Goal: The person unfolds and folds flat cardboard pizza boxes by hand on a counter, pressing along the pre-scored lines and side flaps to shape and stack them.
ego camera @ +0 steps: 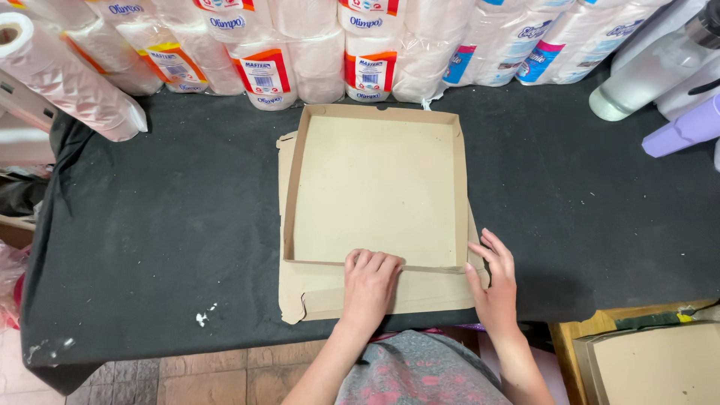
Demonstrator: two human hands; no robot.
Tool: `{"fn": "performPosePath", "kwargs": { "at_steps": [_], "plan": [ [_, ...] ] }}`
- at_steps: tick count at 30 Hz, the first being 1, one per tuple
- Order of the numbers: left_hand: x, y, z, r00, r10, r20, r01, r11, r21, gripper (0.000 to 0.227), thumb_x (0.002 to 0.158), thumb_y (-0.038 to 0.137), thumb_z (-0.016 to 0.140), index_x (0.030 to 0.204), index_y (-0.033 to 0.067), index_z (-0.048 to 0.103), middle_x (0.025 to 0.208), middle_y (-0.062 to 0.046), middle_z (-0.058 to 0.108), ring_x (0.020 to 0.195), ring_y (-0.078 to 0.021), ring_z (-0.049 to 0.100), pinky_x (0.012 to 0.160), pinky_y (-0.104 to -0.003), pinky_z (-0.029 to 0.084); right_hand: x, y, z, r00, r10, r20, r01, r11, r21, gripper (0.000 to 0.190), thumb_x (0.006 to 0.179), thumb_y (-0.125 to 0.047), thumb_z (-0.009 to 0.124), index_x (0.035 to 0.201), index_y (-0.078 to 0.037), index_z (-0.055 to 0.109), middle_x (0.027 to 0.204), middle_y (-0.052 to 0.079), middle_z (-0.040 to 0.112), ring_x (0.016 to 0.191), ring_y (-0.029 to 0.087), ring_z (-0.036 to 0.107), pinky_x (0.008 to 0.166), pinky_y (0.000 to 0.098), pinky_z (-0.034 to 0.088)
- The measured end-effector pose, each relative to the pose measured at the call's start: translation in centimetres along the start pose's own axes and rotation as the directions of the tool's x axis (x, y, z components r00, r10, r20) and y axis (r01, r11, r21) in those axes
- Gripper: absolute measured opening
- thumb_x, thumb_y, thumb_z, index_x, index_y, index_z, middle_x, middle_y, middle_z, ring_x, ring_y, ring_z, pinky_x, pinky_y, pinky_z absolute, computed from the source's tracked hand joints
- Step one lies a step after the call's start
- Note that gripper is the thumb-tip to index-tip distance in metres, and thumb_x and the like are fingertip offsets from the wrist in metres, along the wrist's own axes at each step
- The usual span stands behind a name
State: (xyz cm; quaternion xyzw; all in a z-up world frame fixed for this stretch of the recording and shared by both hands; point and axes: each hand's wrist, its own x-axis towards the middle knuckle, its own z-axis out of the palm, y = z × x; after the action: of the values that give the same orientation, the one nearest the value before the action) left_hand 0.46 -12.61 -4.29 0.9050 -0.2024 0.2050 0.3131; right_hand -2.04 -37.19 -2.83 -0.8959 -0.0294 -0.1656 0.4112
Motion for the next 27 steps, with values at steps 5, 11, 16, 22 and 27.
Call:
{"fn": "performPosePath", "kwargs": {
  "at_steps": [5, 11, 16, 22, 27],
  "plan": [
    [1.0, 1.2, 1.3, 0.998, -0.049, 0.033, 0.048, 0.999, 0.015, 0.003, 0.099, 0.022, 0.070, 0.097, 0.0196, 0.070, 0.087, 0.006, 0.065, 0.104, -0.0223, 0.059, 0.120, -0.079, 0.008, -0.9, 3.1, 0.9, 0.999, 0.012, 0.032, -0.009, 0.996, -0.092, 0.021, 0.099, -0.014, 0.066, 0.118, -0.017, 0.074, 0.160, 0.007, 0.050, 0.144, 0.030, 0.048, 0.115, 0.0461, 0.045],
    [1.9, 1.1, 3.3, 0.997, -0.065, 0.029, 0.064, 0.997, 0.043, 0.017, 0.101, 0.029, 0.067, 0.087, 0.0198, 0.068, 0.083, 0.006, 0.064, 0.113, -0.0233, 0.061, 0.118, -0.081, 0.004, 1.0, 3.7, 1.1, 0.999, -0.044, 0.001, 0.043, 0.989, -0.143, 0.006, 0.094, -0.014, 0.075, 0.099, -0.017, 0.075, 0.154, 0.006, 0.055, 0.140, 0.029, 0.052, 0.114, 0.0436, 0.045],
    [1.9, 0.9, 3.2, 0.997, -0.070, 0.037, 0.067, 0.996, 0.057, 0.016, 0.101, 0.029, 0.067, 0.088, 0.0191, 0.068, 0.083, 0.004, 0.063, 0.116, -0.0243, 0.061, 0.120, -0.079, 0.003, 1.9, 4.0, 0.9, 0.997, -0.069, 0.044, 0.078, 0.960, -0.268, 0.002, 0.093, -0.027, 0.077, 0.092, -0.026, 0.079, 0.149, 0.002, 0.061, 0.137, 0.030, 0.056, 0.108, 0.0473, 0.041],
    [1.7, 0.7, 3.4, 0.998, -0.044, 0.053, 0.040, 0.996, 0.086, 0.016, 0.101, 0.031, 0.068, 0.088, 0.0200, 0.069, 0.086, 0.005, 0.064, 0.117, -0.0245, 0.060, 0.120, -0.078, 0.005, 2.6, 4.1, 0.5, 0.977, -0.139, 0.159, 0.185, 0.925, -0.331, 0.012, 0.093, -0.032, 0.074, 0.084, -0.029, 0.082, 0.145, -0.002, 0.065, 0.146, 0.026, 0.049, 0.111, 0.0466, 0.037],
    [1.7, 0.4, 3.7, 0.997, -0.065, 0.038, 0.062, 0.997, 0.052, 0.018, 0.100, 0.030, 0.069, 0.086, 0.0197, 0.068, 0.084, 0.005, 0.063, 0.115, -0.0239, 0.061, 0.121, -0.076, 0.006, 2.3, 5.0, -0.9, 0.995, -0.056, 0.082, 0.062, 0.996, -0.068, 0.012, 0.094, -0.025, 0.075, 0.084, -0.024, 0.081, 0.144, -0.003, 0.065, 0.145, 0.028, 0.052, 0.120, 0.0473, 0.040]
  ]
}}
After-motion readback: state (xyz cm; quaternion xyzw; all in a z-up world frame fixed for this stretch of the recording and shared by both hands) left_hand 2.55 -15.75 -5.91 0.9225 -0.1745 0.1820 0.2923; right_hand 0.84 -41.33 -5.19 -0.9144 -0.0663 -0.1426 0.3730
